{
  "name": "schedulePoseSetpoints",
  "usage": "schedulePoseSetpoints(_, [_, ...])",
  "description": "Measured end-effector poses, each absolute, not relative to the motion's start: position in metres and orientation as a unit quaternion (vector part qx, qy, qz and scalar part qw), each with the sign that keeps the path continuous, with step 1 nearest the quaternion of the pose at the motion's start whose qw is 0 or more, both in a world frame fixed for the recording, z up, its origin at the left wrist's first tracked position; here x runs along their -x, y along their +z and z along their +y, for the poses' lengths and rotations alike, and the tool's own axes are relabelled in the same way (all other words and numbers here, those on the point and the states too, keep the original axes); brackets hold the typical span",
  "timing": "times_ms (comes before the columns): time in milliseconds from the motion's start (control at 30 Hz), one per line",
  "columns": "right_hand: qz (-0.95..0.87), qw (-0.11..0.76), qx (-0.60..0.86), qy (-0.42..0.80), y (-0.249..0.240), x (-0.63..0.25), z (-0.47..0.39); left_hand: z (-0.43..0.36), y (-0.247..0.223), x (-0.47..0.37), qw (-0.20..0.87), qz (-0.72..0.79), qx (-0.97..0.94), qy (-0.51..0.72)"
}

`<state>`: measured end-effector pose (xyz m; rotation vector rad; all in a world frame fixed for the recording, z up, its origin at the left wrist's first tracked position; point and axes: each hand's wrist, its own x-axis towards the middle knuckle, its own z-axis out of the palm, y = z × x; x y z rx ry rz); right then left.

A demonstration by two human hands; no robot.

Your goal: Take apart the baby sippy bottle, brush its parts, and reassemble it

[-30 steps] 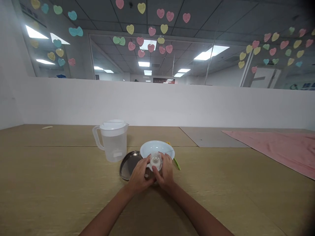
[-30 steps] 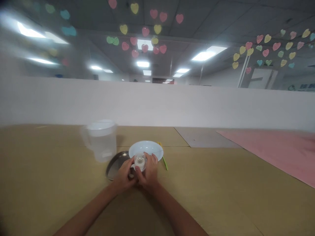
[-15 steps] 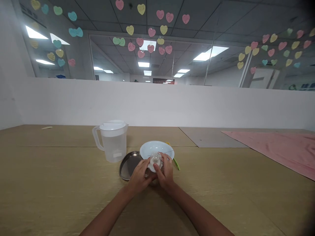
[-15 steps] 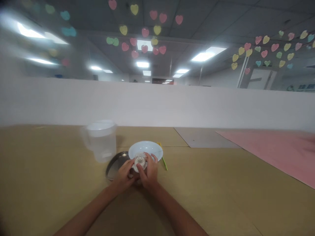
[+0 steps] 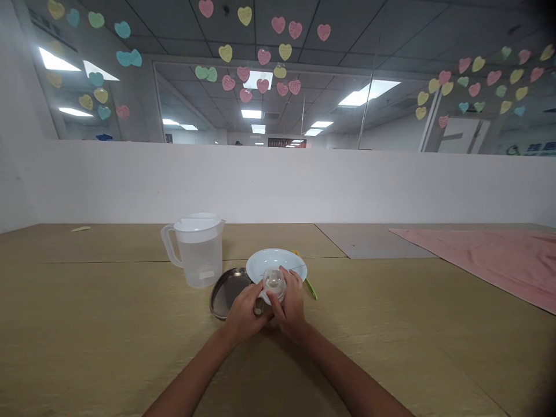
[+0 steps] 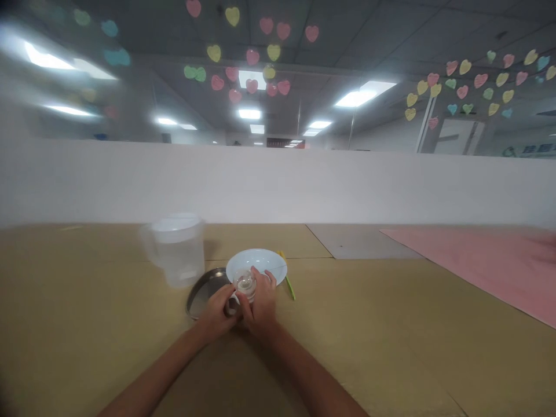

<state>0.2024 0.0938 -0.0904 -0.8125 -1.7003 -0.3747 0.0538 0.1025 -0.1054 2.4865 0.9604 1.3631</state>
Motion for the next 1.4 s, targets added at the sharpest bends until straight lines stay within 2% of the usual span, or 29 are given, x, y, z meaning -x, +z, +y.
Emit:
schedulePoseSetpoints(133, [-0.692, 0.623, 0.332, -0.151, -0.08, -0.207, 0.096, 0.101, -0.104, -0.054, 0.068, 0.327, -0.828, 0.45])
schedulePoseSetpoints(233, [-0.611, 0.68, 0.393, -0.098, -0.076, -0.216, 0.103, 0.1, -0.103, -0.053, 0.078, 0.324, -0.834, 0.438])
schedulePoseSetpoints(300, [-0.576, 0.689, 0.436, -0.056, -0.078, -0.223, 0.11, 0.1, -0.103, -0.052, 0.087, 0.317, -0.837, 0.437])
schedulePoseSetpoints(533, [-0.632, 0.611, 0.477, -0.006, -0.098, -0.237, 0.13, 0.1, -0.101, -0.05, 0.13, 0.33, -0.821, 0.447])
schedulePoseSetpoints(1267, [-0.679, 0.572, 0.461, -0.002, -0.113, -0.242, 0.138, 0.098, -0.098, -0.05, 0.083, 0.339, -0.824, 0.445])
schedulePoseSetpoints(1400, [-0.679, 0.56, 0.472, -0.049, -0.111, -0.241, 0.138, 0.098, -0.099, -0.05, 0.075, 0.34, -0.826, 0.443])
